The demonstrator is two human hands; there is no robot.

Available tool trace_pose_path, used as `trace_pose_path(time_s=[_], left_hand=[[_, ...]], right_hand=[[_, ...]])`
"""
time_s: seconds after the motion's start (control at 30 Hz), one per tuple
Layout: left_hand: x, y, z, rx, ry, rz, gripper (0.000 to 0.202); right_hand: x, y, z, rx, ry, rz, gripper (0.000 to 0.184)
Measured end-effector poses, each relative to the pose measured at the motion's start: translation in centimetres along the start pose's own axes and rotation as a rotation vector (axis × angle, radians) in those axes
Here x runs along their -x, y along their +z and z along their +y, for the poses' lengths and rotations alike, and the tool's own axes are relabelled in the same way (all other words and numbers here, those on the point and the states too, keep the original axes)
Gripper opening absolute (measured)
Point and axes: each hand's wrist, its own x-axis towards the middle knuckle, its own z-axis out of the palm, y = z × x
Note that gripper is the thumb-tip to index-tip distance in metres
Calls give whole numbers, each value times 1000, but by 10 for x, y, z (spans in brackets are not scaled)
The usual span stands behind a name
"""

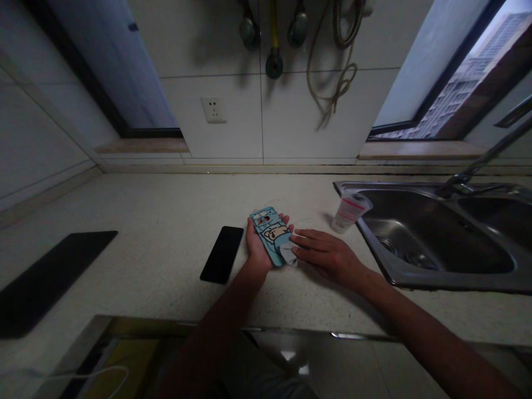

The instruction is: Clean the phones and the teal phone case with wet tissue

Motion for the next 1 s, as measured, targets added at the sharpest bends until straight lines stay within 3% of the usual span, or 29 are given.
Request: trace_pose_path(time_s=[0.23,0.37,0.57,0.7,0.77,1.0], left_hand=[[3,0,0,-7,-56,-34,65],[3,2,-9,-74,-230,-111,63],[5,-12,-22,-340,-570,-339,61],[7,-16,-25,-399,-612,-454,65],[7,-13,-24,-391,-583,-420,65],[7,-6,-22,-417,-530,-207,63]], right_hand=[[-4,-10,-1,-12,172,55,20],[-4,-9,-1,43,422,217,17],[-2,-9,9,-73,707,303,20],[1,-12,21,-168,904,441,24],[1,-9,24,-179,858,437,23],[-2,11,11,-91,454,311,16]])
